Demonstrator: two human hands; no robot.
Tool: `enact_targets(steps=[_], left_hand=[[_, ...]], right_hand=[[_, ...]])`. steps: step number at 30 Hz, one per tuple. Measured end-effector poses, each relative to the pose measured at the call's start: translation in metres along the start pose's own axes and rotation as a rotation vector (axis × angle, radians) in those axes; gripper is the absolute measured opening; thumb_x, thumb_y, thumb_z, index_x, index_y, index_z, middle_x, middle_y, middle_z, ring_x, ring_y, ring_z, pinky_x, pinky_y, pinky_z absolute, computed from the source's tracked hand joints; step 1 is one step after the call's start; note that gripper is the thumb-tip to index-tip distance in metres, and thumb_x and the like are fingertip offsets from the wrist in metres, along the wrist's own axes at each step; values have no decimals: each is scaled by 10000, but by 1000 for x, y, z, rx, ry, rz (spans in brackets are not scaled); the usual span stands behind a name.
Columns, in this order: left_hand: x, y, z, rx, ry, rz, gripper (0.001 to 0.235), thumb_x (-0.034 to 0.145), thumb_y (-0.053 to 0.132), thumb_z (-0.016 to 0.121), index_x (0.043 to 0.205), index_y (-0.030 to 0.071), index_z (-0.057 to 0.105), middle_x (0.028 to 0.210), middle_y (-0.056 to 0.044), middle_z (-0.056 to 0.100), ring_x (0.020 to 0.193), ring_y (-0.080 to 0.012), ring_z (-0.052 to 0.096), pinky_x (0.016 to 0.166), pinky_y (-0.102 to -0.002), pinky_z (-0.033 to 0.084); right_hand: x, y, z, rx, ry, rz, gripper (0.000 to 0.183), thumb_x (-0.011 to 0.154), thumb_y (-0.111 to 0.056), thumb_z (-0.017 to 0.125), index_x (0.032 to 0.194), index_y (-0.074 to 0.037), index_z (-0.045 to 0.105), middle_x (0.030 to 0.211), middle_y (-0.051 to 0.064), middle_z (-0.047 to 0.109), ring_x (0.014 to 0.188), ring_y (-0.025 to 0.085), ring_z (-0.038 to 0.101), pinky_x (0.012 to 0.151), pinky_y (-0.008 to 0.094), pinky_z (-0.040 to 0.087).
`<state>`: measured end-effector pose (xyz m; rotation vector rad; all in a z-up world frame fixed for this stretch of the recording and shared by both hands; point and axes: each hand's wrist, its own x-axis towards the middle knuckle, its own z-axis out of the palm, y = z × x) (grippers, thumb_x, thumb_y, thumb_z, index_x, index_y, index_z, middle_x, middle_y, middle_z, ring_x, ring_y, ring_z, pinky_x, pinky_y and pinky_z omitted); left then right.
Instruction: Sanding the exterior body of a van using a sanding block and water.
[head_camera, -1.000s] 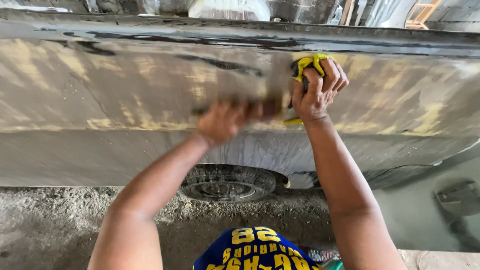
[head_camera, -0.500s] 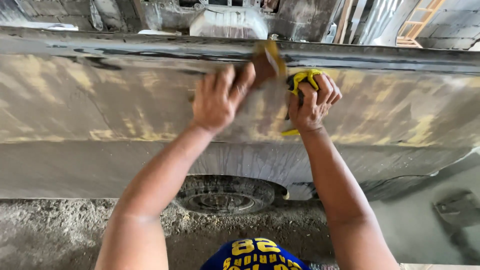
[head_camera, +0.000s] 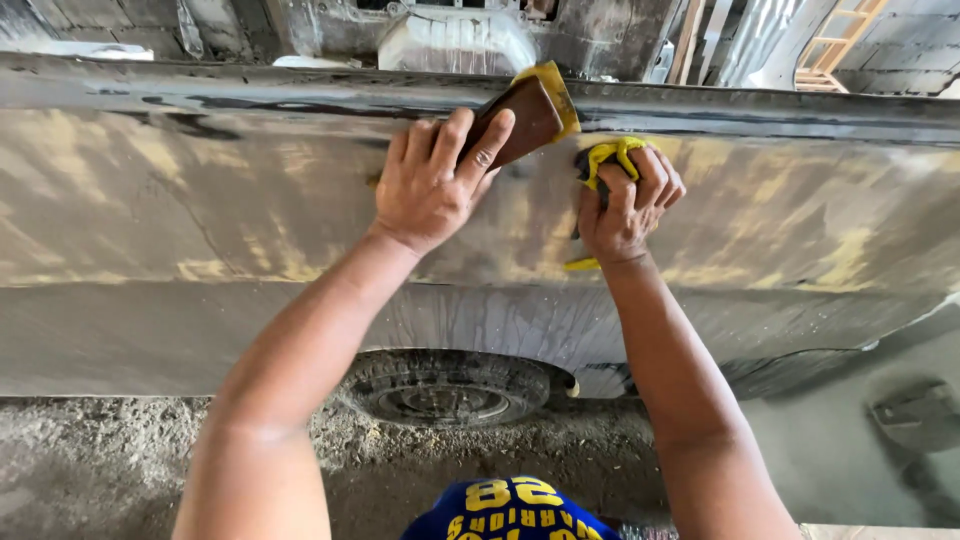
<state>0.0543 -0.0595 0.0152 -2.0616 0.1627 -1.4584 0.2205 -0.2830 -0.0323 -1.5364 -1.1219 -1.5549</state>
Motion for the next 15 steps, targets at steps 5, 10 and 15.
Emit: enact_targets(steps=[5, 10, 15], left_hand=[[-47, 53, -11, -197, -376, 31, 739, 972, 264, 534, 1600, 341, 152, 1382, -128, 496, 1075, -284, 543, 783, -395, 539], [-159, 100, -11, -297, -899, 458, 761, 1027, 147, 505, 1660, 285, 106, 1598, -172, 361, 1212, -325, 538, 960, -424, 507], [-176, 100, -19, -344, -836, 224, 781, 1047, 158, 535, 1700, 258, 118, 1564, -136, 422, 1206, -297, 553, 1016, -432, 487]], right_hand=[[1, -1, 0, -18, 6, 9, 289, 932, -152, 735, 1170, -137, 572, 1346, 160, 527, 1267, 386, 507, 1071, 530, 355], [-6, 5, 7, -7, -4, 22, 261, 978, -202, 730, 1175, -127, 576, 1357, 166, 522, 1269, 386, 491, 1077, 544, 364], [28, -20, 13, -13, -7, -31, 312, 947, -200, 794, 1202, -176, 616, 1331, 159, 533, 1235, 356, 528, 1033, 518, 358]])
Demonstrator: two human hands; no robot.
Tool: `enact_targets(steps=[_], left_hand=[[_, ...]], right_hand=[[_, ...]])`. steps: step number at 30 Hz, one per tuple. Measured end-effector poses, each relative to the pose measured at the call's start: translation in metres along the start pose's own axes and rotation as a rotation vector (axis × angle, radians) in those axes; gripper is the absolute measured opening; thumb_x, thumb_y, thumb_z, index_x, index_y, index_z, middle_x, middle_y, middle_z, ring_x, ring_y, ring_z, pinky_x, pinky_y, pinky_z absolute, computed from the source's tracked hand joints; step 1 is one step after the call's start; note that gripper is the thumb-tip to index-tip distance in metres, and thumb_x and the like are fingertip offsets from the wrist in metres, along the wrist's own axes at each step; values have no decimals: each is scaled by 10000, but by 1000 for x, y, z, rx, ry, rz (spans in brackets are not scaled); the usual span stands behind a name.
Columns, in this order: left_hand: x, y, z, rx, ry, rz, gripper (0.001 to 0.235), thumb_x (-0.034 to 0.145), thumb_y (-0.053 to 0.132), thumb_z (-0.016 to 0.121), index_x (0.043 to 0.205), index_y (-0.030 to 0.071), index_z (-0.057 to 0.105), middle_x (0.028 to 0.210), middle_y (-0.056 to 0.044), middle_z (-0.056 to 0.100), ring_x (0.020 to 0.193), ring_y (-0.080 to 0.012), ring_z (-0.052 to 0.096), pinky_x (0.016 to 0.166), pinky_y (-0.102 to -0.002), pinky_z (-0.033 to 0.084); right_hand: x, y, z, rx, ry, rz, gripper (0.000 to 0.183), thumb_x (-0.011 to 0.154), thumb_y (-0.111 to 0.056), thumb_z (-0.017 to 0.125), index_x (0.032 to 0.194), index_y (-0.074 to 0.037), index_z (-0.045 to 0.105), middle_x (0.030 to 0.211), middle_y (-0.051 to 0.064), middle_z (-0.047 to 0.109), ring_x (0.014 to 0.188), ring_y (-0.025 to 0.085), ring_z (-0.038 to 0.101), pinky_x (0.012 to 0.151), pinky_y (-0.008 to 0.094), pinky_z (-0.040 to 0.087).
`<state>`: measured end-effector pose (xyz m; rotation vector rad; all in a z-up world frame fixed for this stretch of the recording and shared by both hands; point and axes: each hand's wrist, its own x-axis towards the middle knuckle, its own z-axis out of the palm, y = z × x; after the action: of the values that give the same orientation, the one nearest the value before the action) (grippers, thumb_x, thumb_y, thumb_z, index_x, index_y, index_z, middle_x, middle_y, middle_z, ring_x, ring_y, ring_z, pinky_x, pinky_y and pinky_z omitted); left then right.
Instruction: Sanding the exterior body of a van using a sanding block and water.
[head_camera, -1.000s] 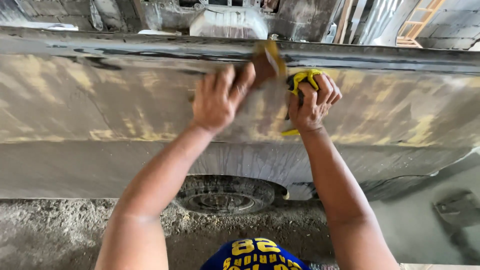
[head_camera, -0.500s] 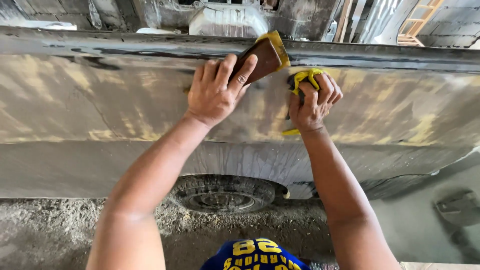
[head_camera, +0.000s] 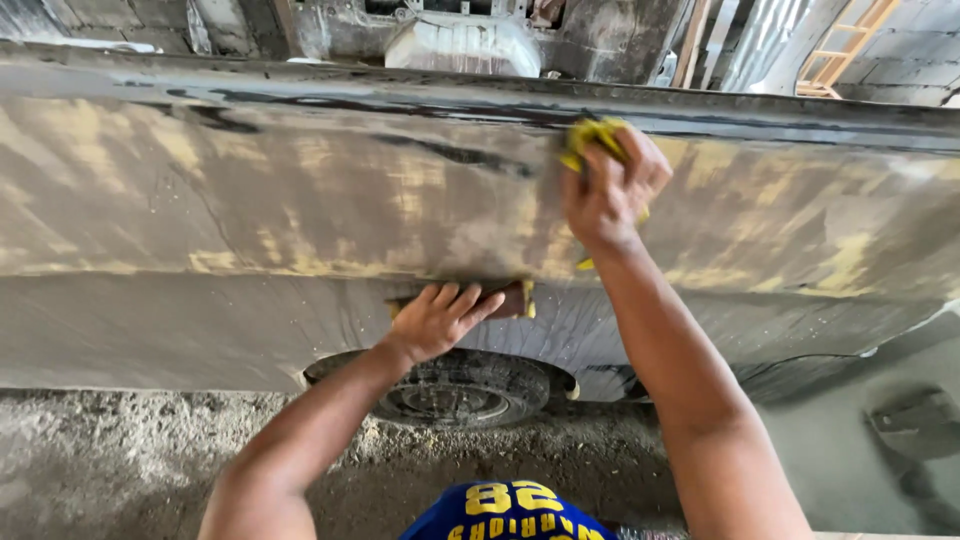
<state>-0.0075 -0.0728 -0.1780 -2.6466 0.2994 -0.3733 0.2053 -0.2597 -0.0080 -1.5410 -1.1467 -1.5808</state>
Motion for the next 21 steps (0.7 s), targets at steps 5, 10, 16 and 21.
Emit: enact_targets(steps=[5, 10, 16, 21], left_hand=[[44, -27, -26, -11, 41, 35, 698, 982, 321, 509, 1598, 276, 186, 1519, -179, 422, 1130, -318, 558, 929, -454, 493], [53, -30, 40, 149, 427, 127, 449, 1161, 313, 458, 1577, 205, 328, 1481, -92, 467, 1305, -296, 548, 1074, -482, 514], [45, -40, 3, 143, 551, 139, 554, 1094, 335, 467, 1634, 314, 343, 1422, -93, 486, 1234, -240, 548, 1088, -451, 505], [73, -71, -110, 12, 575, 89, 733, 986, 432, 465, 1651, 295, 187, 1393, -121, 483, 1095, -258, 587, 848, -379, 546]], right_hand=[[87, -82, 45, 136, -734, -93, 145, 1012, -312, 647, 1149, -287, 690, 1183, 33, 606, 1020, 246, 608, 842, 380, 509], [27, -116, 102, 189, -215, -759, 410, 1007, -154, 737, 1325, -412, 754, 1154, -24, 564, 990, 150, 516, 682, 249, 473], [95, -90, 32, 228, -884, -382, 310, 1050, -379, 393, 890, -243, 622, 921, 13, 591, 769, 164, 542, 622, 334, 515], [46, 40, 42, -76, -487, -40, 326, 1010, -376, 548, 718, -231, 560, 688, 12, 505, 577, 194, 460, 509, 377, 399]])
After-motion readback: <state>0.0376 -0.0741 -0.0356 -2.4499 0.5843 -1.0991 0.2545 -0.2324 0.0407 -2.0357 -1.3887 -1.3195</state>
